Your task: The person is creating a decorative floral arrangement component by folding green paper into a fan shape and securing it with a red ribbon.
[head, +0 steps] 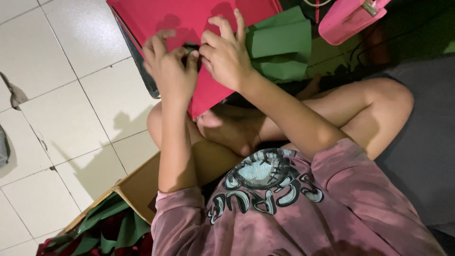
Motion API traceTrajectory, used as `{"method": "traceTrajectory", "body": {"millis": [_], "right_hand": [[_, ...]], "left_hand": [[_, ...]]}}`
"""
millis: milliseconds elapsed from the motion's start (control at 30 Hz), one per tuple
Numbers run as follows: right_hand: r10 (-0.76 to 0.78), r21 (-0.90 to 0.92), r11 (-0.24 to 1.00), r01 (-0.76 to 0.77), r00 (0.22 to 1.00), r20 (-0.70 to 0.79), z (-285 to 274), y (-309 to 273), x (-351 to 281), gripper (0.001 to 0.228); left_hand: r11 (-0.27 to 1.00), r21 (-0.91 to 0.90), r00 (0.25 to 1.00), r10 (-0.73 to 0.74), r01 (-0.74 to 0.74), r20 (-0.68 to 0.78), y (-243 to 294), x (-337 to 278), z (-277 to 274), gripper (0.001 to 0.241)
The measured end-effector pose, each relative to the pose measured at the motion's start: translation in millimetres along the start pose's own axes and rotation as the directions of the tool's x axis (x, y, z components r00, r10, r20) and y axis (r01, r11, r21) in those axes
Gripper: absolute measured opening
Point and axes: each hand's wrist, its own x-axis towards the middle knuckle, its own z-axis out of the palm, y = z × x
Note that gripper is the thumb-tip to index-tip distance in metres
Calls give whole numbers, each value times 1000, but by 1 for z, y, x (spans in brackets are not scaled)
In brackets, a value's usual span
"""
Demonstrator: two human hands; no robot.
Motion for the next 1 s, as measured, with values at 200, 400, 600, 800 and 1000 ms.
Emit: {"method": "traceTrajectory", "body": {"millis": [200,400,600,800,1000], "right_hand": [[17,27,999,-18,999,31,-2,2,0,8],[1,25,1000,-1,1000,9,-3,1,1,5],[44,23,999,-45,997,69,-1,1,1,2],[36,19,999,-37,996,77,1,2,0,4],[42,31,999,-44,996,80,-1,2,0,3]], "left_hand": [[995,-78,998,-60,61,16,-12,-7,-4,45],[986,-167,995,38,-23,90,-4,-2,-8,56],[874,-486,999,-40,18,-35,-19,-21,-28,34],[949,-314,997,-8,-18,-82,-25,-42,-35,10],[961,-277,999,-22,10,-40,-19,-43,-27,15]]}}
